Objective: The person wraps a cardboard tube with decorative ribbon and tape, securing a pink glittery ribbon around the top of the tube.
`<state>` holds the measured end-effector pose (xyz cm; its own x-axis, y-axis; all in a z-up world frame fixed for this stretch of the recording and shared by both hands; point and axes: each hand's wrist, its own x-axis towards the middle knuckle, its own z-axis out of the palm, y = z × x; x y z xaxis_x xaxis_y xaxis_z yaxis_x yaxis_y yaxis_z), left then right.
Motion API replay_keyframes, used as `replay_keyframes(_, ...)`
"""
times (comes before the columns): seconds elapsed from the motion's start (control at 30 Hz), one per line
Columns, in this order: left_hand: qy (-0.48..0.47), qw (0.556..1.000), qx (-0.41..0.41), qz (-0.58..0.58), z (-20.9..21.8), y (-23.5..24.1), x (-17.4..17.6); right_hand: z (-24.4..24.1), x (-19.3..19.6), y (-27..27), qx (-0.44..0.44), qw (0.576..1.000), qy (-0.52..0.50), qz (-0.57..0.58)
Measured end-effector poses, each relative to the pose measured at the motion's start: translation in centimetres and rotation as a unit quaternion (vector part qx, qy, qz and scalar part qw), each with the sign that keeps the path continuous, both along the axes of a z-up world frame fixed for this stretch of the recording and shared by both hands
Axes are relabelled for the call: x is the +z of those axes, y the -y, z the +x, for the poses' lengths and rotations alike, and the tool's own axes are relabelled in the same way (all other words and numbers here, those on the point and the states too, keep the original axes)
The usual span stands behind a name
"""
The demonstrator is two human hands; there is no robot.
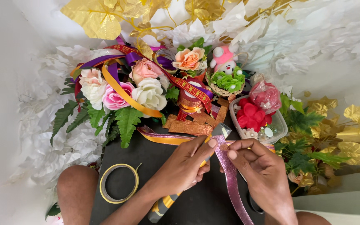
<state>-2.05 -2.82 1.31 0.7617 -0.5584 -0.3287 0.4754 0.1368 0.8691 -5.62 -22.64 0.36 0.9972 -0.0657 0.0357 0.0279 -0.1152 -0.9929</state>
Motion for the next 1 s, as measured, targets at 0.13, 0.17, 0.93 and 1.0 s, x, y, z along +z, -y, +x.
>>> replay_keyframes(0.13,-0.031,0.999,-0.027,0.004,0.2,-0.4,0.8,0.0,-0.9,0.2,0.032,0.999,-0.01,0.012)
replay_keyframes(0.17,-0.032,0.999,-0.028,0.005,0.2,-0.4,0.6,0.0,-0.8,-0.1,0.031,0.999,-0.011,0.013)
replay_keyframes(0.93,0.034,0.999,-0.031,0.003,0.1,-0.1,-0.4,0.5,-0.7,-0.8,0.008,0.995,0.068,-0.073)
replay_keyframes(1.0,0.039,0.998,-0.037,0.03,0.0,-0.1,0.0,0.5,-0.9,-0.8,-0.008,0.995,0.057,-0.078)
